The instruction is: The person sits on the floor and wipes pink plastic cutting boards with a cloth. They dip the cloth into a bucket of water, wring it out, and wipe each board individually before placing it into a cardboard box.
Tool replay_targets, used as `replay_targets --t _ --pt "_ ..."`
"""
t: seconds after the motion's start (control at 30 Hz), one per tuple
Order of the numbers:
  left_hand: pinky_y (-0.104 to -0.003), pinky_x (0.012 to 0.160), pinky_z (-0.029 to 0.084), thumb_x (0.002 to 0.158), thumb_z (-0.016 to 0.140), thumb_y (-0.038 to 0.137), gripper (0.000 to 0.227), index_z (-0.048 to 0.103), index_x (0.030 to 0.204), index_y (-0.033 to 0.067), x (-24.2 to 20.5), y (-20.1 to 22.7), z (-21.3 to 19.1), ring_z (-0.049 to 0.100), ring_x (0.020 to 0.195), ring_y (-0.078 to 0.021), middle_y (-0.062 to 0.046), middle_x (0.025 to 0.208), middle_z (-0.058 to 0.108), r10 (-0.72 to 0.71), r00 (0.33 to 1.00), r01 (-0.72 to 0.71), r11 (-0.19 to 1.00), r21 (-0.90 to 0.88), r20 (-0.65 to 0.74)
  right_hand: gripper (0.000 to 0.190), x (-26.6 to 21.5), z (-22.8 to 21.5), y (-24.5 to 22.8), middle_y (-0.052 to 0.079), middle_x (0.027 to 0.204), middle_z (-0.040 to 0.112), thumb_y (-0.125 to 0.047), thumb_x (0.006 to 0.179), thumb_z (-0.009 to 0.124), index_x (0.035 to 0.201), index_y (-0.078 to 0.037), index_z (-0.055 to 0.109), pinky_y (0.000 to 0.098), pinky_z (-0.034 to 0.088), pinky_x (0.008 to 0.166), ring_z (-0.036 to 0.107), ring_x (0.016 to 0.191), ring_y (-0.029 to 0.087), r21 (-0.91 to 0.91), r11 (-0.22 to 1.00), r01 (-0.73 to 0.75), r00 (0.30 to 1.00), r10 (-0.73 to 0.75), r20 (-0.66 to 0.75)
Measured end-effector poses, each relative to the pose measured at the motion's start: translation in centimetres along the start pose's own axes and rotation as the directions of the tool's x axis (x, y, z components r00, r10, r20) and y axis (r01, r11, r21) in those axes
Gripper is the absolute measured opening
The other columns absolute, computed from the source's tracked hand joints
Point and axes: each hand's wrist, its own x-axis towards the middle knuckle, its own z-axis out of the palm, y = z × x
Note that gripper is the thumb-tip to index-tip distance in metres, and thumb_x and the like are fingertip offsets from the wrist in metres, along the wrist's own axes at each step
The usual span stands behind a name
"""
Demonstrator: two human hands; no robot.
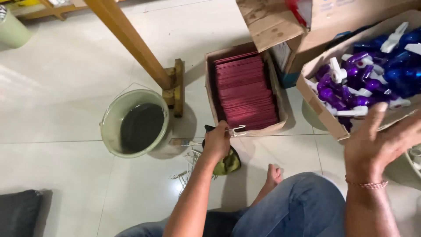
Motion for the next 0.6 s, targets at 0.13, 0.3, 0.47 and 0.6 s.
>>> replay_targets --t 0.13,0.3,0.47,0.6 --pt "-0.043 0.098 0.032 0.109 0.040 0.025 0.017 0.044 0.094 0.0174 2.1 -3.3 3.1 0.055 0.069 -0.0263 -0.001 0.070 0.054 0.181 0.976 -0.181 0.983 0.011 -0.118 0.027 -0.2 1.3 -9.6 0.021 0.130 0.069 -0.006 0.111 0.070 0.136 0.005 0.071 0.0502 0.049 0.097 0.060 0.118 0.037 0.280 0.875 0.395 0.864 -0.457 0.212" --pt "-0.050 0.095 0.043 0.106 0.040 0.033 0.019 0.048 0.114 0.0174 0.7 -2.7 2.0 0.071 0.108 -0.0394 -0.015 0.107 0.074 0.101 0.994 -0.087 0.968 0.235 -0.045 0.042 -2.8 7.3 -14.9 0.015 0.119 0.073 -0.024 0.089 0.070 0.130 -0.014 0.070 0.0565 0.056 0.093 0.068 0.112 0.041 0.283 0.870 0.405 0.460 -0.461 0.759" --pt "-0.049 0.093 0.044 0.097 0.046 0.019 0.018 0.049 0.114 0.0156 -2.3 -4.6 1.6 0.069 0.107 -0.0441 -0.019 0.102 0.073 0.150 0.989 -0.146 0.979 0.142 -0.017 0.039 -8.0 13.9 -11.4 0.007 0.124 0.074 -0.031 0.097 0.053 0.134 -0.033 0.065 0.0494 0.054 0.103 0.068 0.119 0.034 0.103 0.923 0.370 0.165 -0.175 0.971" --pt "-0.044 0.094 0.046 0.091 0.048 0.012 0.025 0.052 0.115 0.0129 -7.2 -3.5 0.3 0.069 0.104 -0.0452 -0.023 0.102 0.072 0.109 0.993 -0.111 0.993 0.047 0.055 0.044 -7.8 9.5 -14.9 0.010 0.132 0.070 -0.025 0.093 0.049 0.133 -0.030 0.065 0.0497 0.049 0.110 0.063 0.129 0.034 0.101 0.886 0.452 -0.148 -0.037 0.988"
